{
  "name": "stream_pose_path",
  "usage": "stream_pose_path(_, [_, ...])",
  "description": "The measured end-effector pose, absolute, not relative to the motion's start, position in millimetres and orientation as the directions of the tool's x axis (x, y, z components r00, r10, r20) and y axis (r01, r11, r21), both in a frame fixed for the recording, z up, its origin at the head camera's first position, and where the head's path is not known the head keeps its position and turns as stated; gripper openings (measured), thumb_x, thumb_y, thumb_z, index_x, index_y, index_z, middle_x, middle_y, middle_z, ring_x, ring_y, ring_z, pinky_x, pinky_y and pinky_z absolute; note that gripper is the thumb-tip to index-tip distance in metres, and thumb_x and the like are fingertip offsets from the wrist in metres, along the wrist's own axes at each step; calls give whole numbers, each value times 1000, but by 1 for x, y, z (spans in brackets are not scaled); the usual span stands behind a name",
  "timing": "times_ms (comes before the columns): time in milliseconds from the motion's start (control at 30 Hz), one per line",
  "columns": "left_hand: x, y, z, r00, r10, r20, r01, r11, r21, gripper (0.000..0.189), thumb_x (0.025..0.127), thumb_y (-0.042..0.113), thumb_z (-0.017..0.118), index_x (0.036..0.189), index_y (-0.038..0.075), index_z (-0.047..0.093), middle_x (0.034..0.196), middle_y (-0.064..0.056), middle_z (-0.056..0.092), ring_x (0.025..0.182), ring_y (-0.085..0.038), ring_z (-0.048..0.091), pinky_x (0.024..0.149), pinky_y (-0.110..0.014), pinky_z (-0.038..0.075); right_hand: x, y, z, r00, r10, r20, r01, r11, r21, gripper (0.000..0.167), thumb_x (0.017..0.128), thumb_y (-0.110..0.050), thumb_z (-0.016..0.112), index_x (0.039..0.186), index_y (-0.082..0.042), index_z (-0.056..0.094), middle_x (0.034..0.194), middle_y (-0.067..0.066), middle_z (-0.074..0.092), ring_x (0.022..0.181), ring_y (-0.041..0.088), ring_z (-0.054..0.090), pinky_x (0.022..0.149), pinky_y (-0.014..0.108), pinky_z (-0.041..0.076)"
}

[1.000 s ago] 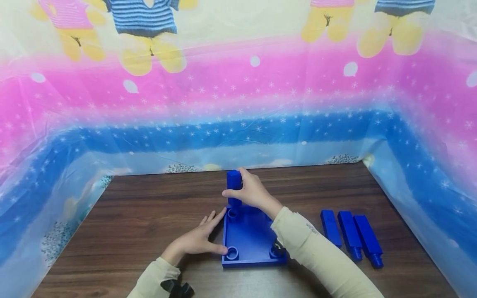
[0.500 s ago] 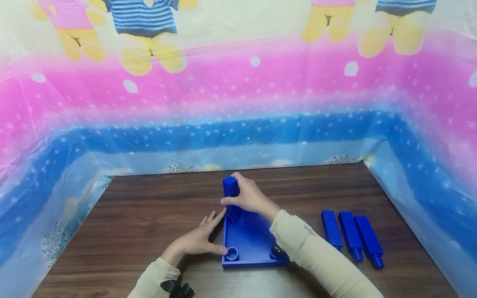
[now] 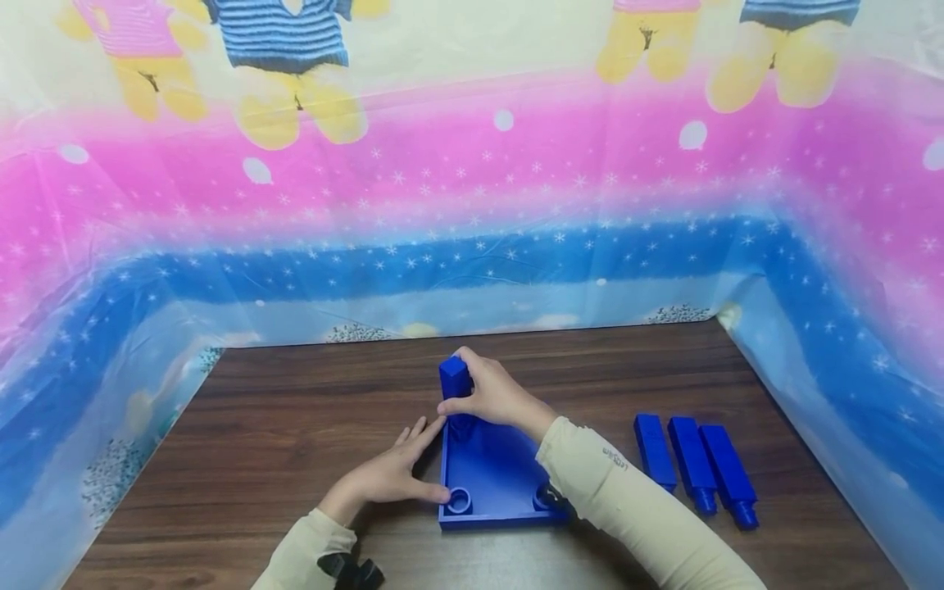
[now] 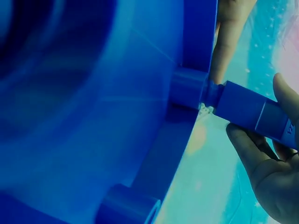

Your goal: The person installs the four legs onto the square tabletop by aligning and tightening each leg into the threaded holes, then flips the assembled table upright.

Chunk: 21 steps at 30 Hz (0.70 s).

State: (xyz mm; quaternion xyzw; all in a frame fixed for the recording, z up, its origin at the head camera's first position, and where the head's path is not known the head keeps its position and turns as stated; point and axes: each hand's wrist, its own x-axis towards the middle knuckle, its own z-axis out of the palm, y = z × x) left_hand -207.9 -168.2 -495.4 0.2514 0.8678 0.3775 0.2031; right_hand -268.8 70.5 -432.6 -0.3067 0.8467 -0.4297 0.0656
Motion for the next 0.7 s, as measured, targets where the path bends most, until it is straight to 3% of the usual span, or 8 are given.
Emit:
stream_pose_path(133, [-208, -168, -497, -791, 588, -169, 276, 590, 759, 119, 87, 56, 83, 171, 15, 10, 175, -23, 9, 159, -50, -5, 122, -75, 6, -267, 71, -432, -790, -598, 134, -459, 433, -776, 58, 97, -26, 80, 140, -6, 47, 126, 14, 68, 114, 28, 70, 94, 46, 60])
stream_pose_path(300, [-209, -169, -497, -789, 593, -163, 282, 585, 761, 119, 87, 55, 83, 172, 16, 9, 175, -19, 11, 159, -49, -4, 122, -74, 6, -266, 71, -428, -769, -621, 150, -473, 395, -788, 55, 99, -12, 75, 144, -2, 44, 133, 21, 65, 120, 36, 67, 94, 44, 60])
stream_pose_path(567, [-208, -169, -498, -783, 607, -136, 296, 555, 778, 119, 87, 59, 82, 172, 17, 10, 175, -18, 13, 159, -49, -5, 123, -73, 2, -266, 72, -422, -719, -662, 210, -551, 359, -753, 63, 97, -3, 70, 154, -10, 42, 142, 19, 60, 116, 31, 67, 91, 45, 61])
stream_pose_path(700, [-207, -169, -497, -785, 607, -124, 302, 549, 779, 121, 85, 64, 81, 172, 18, 11, 175, -19, 13, 159, -49, -6, 123, -72, 0, -268, 75, -422, -702, -672, 236, -578, 345, -739, 55, 98, -2, 70, 148, -11, 50, 141, 18, 61, 120, 33, 67, 94, 49, 60])
